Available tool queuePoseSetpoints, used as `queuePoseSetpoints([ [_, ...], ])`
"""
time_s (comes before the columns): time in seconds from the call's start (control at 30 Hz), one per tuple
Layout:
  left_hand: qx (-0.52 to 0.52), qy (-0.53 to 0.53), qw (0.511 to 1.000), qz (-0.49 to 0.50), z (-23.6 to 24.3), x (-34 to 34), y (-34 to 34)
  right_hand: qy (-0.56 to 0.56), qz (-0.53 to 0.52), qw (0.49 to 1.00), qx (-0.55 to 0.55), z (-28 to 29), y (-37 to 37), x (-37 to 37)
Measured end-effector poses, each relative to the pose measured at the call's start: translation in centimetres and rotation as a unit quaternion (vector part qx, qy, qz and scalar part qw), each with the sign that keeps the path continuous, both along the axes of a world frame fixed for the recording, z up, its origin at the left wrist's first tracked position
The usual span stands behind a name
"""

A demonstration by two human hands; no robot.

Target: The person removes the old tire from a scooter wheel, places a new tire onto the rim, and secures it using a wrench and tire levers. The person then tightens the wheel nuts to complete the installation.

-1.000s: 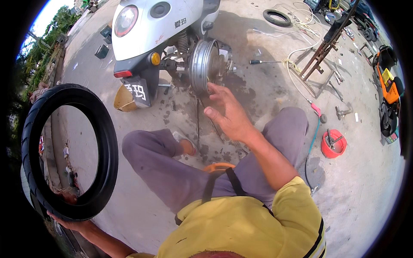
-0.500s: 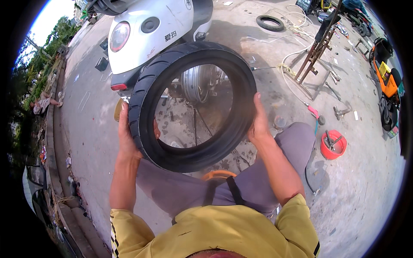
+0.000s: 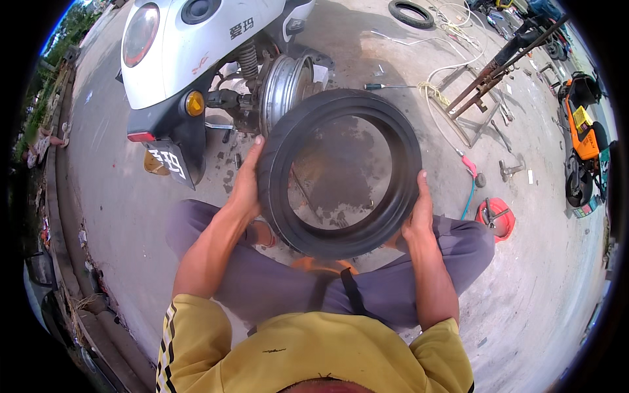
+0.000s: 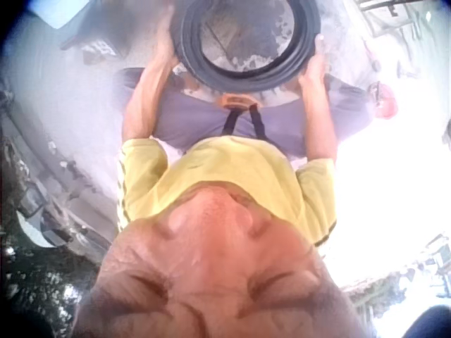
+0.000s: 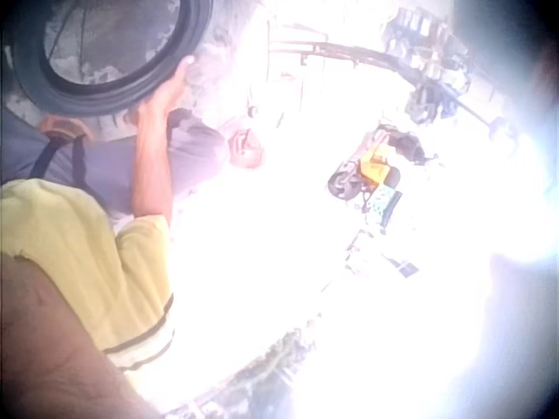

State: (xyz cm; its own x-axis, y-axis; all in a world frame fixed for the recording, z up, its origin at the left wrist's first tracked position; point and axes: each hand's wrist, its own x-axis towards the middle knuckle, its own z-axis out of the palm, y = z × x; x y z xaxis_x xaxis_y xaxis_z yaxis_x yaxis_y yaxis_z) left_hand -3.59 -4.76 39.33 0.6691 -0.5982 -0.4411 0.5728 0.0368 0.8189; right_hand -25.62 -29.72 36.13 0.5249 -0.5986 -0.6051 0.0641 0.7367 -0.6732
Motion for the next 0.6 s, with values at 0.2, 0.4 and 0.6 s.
queuePoseSetpoints([
  [0.2,0.044,0.007,0.998,0.041,-1.1,2.8,-1.1,0.004,-0.021,1.000,0.016,0.6,-0.5,1.8],
  [0.4,0.014,-0.010,0.999,0.028,-2.5,3.3,-1.0,-0.021,-0.037,0.999,0.007,-3.1,-1.7,1.4],
  [0.6,-0.019,-0.019,0.999,0.027,-2.8,2.9,-0.3,-0.026,-0.015,0.999,0.022,-2.1,-2.2,1.6],
])
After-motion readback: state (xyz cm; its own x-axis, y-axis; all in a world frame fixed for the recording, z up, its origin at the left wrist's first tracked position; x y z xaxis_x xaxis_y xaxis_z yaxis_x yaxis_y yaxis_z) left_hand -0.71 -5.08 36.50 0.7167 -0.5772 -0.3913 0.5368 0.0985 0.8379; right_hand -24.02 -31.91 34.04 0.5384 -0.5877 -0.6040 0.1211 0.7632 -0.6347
